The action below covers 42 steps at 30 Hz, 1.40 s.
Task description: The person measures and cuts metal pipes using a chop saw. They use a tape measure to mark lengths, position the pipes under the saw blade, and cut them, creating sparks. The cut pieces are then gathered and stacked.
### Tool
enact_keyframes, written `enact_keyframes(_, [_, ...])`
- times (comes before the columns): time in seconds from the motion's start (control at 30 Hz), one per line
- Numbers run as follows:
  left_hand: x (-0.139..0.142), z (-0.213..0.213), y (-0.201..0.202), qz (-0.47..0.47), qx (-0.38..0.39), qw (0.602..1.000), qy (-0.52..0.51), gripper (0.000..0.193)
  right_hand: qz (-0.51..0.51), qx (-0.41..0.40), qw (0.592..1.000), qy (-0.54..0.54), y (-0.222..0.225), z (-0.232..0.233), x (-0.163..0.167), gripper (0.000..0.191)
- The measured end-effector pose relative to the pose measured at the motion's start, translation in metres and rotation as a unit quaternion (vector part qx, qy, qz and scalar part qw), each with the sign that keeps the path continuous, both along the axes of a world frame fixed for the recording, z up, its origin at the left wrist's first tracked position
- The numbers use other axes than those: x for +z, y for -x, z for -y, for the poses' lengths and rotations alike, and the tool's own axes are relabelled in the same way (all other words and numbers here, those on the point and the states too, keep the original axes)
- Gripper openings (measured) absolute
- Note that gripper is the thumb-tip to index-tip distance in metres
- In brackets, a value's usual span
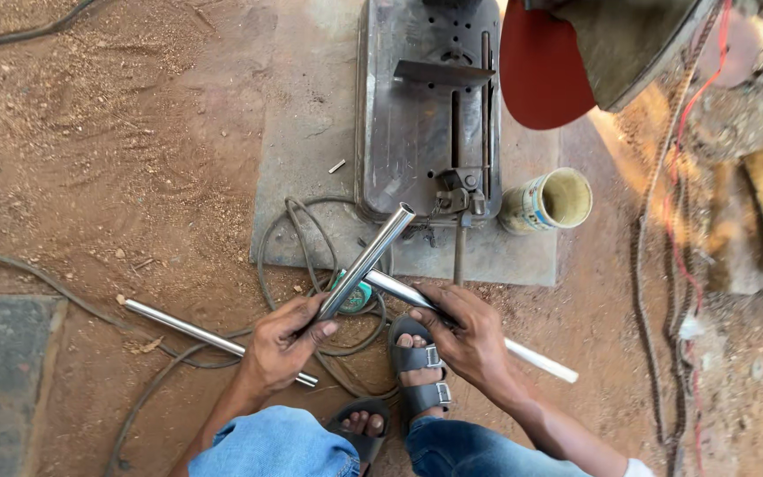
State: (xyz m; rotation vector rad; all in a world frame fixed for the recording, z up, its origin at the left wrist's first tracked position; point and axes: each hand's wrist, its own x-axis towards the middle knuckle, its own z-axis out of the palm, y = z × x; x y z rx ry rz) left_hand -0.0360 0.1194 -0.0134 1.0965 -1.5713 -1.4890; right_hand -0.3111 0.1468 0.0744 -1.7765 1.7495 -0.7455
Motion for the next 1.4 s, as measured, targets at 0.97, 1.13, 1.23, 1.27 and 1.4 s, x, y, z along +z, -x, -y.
enact_keyframes(0.97, [0.101, 0.067, -0.005, 0.182, -0.104, 0.923, 0.321, 0.044, -0.152, 0.178, 0.929, 0.285, -0.014, 0.002, 0.074, 0.053])
enact_keyframes(1.13, [0.106, 0.067, -0.002, 0.191, -0.091, 0.916, 0.339, 0.041, -0.144, 0.177, 0.930, 0.288, -0.016, 0.001, 0.069, 0.051])
enact_keyframes(1.23, [0.108, 0.068, -0.001, 0.190, -0.093, 0.916, 0.342, 0.041, -0.130, 0.166, 0.936, 0.281, -0.016, 0.001, 0.066, 0.049])
enact_keyframes(1.27, [0.108, 0.068, 0.000, 0.188, -0.096, 0.917, 0.338, 0.040, -0.124, 0.164, 0.939, 0.275, -0.015, 0.002, 0.064, 0.049])
enact_keyframes(1.4, [0.110, 0.068, 0.001, 0.184, -0.112, 0.931, 0.295, 0.042, -0.100, 0.147, 0.955, 0.237, -0.013, 0.002, 0.057, 0.052])
